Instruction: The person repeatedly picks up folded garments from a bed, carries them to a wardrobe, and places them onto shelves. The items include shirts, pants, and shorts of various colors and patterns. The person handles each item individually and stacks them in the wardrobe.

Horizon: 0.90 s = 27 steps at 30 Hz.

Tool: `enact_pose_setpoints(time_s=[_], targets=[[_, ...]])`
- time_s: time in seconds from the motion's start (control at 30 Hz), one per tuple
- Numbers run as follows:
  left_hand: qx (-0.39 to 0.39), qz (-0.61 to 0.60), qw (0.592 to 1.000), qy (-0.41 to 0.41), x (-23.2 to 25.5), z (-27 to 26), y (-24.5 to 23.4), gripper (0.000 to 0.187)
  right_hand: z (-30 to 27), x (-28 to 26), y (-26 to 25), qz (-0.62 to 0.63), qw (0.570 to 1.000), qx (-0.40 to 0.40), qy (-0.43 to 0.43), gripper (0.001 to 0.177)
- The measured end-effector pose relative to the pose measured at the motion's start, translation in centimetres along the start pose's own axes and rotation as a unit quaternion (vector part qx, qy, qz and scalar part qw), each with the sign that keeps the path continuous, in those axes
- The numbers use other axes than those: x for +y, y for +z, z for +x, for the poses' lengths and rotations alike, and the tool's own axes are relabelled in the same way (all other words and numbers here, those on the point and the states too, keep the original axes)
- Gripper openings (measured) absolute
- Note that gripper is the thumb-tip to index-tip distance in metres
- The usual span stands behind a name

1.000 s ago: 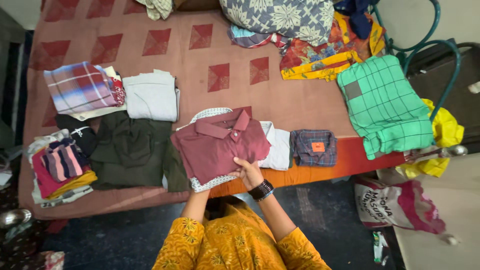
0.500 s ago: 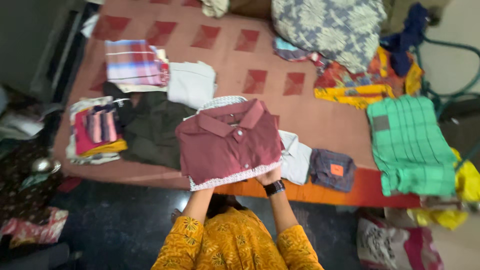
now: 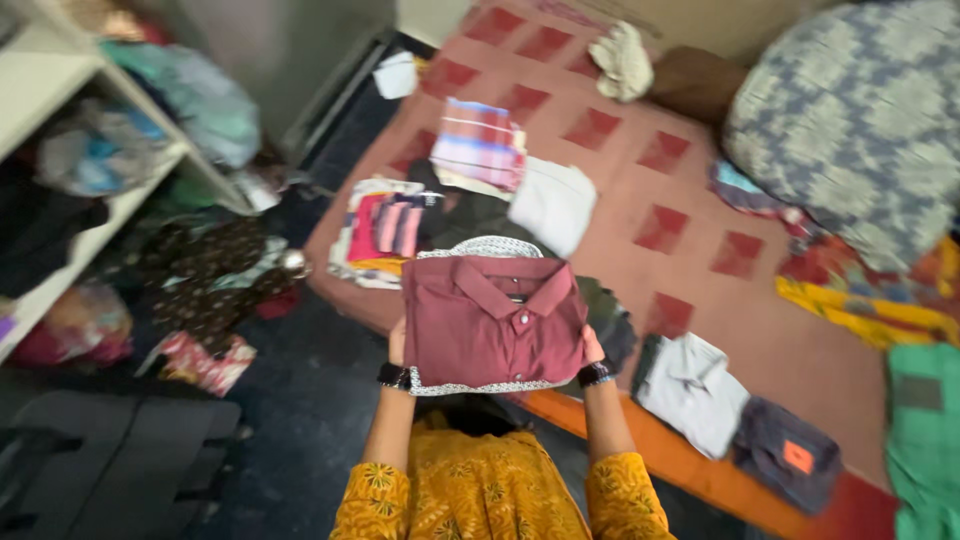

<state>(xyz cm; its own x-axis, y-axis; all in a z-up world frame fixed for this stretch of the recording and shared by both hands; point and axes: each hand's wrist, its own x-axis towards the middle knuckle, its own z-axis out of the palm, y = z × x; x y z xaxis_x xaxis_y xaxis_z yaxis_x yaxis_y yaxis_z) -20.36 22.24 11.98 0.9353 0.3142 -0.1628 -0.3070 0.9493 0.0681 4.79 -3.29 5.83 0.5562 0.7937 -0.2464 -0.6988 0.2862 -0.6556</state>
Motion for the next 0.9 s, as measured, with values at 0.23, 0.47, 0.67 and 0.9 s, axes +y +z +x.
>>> enact_pose_setpoints(time_s=[0.23, 0.47, 0.67, 0.9], targets=[[0.206, 0.287, 0.928, 0.122, 8.8, -7.8, -4.1, 0.078, 6.0, 4.2, 10.6, -0.251, 0.948, -0.134, 0.144, 0.075], [0.366, 0.561, 0.688, 0.279, 14.7, -11.2, -5.5, 0.077, 13.0, 9.1, 23.9, -0.408, 0.891, -0.178, 0.09, 0.065], [0.531, 0.643, 0.503, 0.227, 24.0, -13.3, -10.7, 0.081, 19.7, 17.0, 33.7, -0.516, 0.814, -0.267, 0.002, 0.055], [0.575, 0.684, 0.249, 0.372, 36.1, -17.2, -11.9, 0.1, 27.6, 26.9, 45.6, -0.567, 0.761, -0.302, -0.088, 0.064]])
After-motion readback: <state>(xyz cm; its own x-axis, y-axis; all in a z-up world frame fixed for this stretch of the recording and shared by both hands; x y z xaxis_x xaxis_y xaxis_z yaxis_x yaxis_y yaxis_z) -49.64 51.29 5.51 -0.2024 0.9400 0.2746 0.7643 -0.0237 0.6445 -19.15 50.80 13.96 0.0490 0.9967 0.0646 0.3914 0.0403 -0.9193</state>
